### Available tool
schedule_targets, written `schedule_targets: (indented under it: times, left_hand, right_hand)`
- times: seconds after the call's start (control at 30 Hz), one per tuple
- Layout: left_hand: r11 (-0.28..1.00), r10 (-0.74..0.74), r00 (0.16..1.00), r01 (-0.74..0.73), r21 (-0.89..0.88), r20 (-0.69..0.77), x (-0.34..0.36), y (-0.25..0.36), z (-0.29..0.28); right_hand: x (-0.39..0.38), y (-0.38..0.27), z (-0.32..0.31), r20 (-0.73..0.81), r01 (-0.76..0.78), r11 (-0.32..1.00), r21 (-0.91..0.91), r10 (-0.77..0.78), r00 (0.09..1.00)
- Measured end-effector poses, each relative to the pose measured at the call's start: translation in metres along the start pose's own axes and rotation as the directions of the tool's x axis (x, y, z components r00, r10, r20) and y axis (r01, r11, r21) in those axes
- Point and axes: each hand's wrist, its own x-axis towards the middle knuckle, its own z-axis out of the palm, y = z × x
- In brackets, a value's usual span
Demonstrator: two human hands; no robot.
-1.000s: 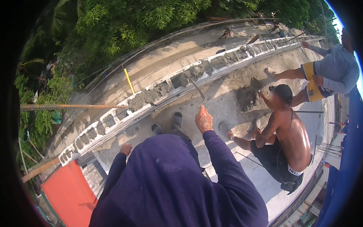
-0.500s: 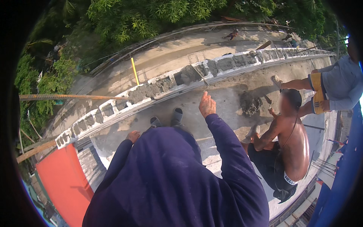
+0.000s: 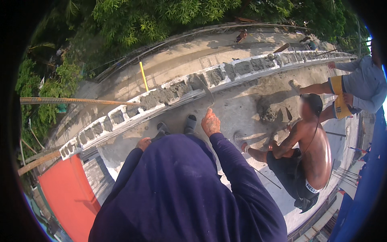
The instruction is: The person uses a trowel to scoop wet cement and apply it into the hollows of a row of concrete blocks on a rooftop. The person walks along the wall, repeatedly scooping and filling the block cavities while another worker assists nearby.
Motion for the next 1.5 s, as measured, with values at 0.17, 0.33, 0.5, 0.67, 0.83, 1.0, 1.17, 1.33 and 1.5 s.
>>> schedule_targets:
  times: [0.17, 0.33, 0.5, 0.67, 0.83, 1.0, 1.17, 1.33, 1.5]
  left_hand:
    - [0.991, -0.015, 1.0, 0.016, 0.134, -0.008, 0.0, -0.031, -0.031]
    - [0.985, -0.05, 0.998, 0.044, 0.164, 0.033, 0.024, -0.091, -0.062]
    - [0.962, -0.151, 0.98, 0.175, -0.21, 0.126, 0.049, -0.135, -0.069]
    - [0.995, -0.082, 0.98, 0.092, -0.046, 0.181, 0.048, -0.122, -0.073]
    - [0.995, -0.067, 0.994, 0.061, 0.079, 0.083, 0.028, -0.084, -0.078]
    - [0.999, -0.034, 0.999, 0.033, 0.025, 0.04, 0.031, -0.076, -0.088]
    - [0.993, -0.115, 0.992, 0.115, -0.009, 0.049, 0.041, -0.118, -0.083]
    - [0.98, -0.054, 0.988, 0.025, 0.196, 0.147, 0.052, -0.153, -0.076]
    - [0.994, 0.034, 0.986, -0.049, 0.093, 0.162, 0.062, -0.176, -0.071]
  right_hand:
    - [0.004, -0.009, -0.013, -0.098, 0.02, 1.0, 0.007, -0.019, 0.995]
    - [0.007, -0.017, -0.019, 0.073, 0.035, 0.998, 0.056, -0.039, 0.997]
    - [-0.006, -0.027, -0.009, -0.083, -0.167, 0.985, 0.049, 0.171, 0.982]
    - [-0.003, -0.026, -0.009, -0.164, -0.049, 0.998, -0.039, 0.042, 0.986]
    - [-0.002, -0.036, -0.008, -0.075, -0.02, 0.987, -0.16, 0.008, 0.997]
    - [-0.01, -0.044, -0.004, -0.111, -0.079, 0.975, -0.207, 0.057, 0.992]
    - [-0.011, -0.044, 0.001, -0.169, -0.131, 0.969, -0.21, 0.096, 0.981]
    - [-0.004, -0.032, -0.003, -0.128, -0.113, 0.963, -0.243, 0.083, 0.988]
    - [-0.029, -0.019, -0.002, -0.133, -0.139, 0.981, -0.138, 0.12, 0.984]
